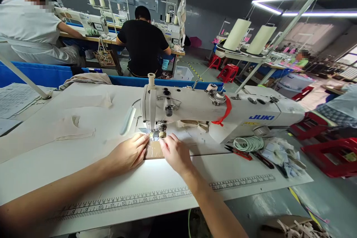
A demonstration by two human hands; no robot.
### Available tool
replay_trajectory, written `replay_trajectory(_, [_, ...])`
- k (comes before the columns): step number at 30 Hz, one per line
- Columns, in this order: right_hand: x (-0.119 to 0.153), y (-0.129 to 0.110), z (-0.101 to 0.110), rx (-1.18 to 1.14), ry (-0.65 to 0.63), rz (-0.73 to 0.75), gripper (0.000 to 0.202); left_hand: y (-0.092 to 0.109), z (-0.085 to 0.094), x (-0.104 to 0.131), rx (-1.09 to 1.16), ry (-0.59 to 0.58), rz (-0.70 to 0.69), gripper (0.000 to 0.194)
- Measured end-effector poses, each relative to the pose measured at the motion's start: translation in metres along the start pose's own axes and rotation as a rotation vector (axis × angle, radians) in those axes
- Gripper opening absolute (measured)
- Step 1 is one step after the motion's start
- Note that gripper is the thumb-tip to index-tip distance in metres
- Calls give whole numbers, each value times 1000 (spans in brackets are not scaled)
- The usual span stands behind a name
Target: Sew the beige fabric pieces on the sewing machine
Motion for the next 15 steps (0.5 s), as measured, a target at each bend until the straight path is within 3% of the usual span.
replay_trajectory(7, [-28, 17, -4, -19, 52, -88, 26, -2, -4, 0, 104, 28, 30, 31])
replay_trajectory(15, [-26, 23, -15, -8, 110, -103, 33, -2, 0, 2, 132, 18, 32, 33])
Point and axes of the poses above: each hand's wrist, its own x-axis away from the middle knuckle, its own z-axis out of the back of the hand, y = z × x, the point moved 1 cm from there along -x, towards the middle knuckle, and after that the axes turned 7 degrees about -x, right-handed, at the moved point
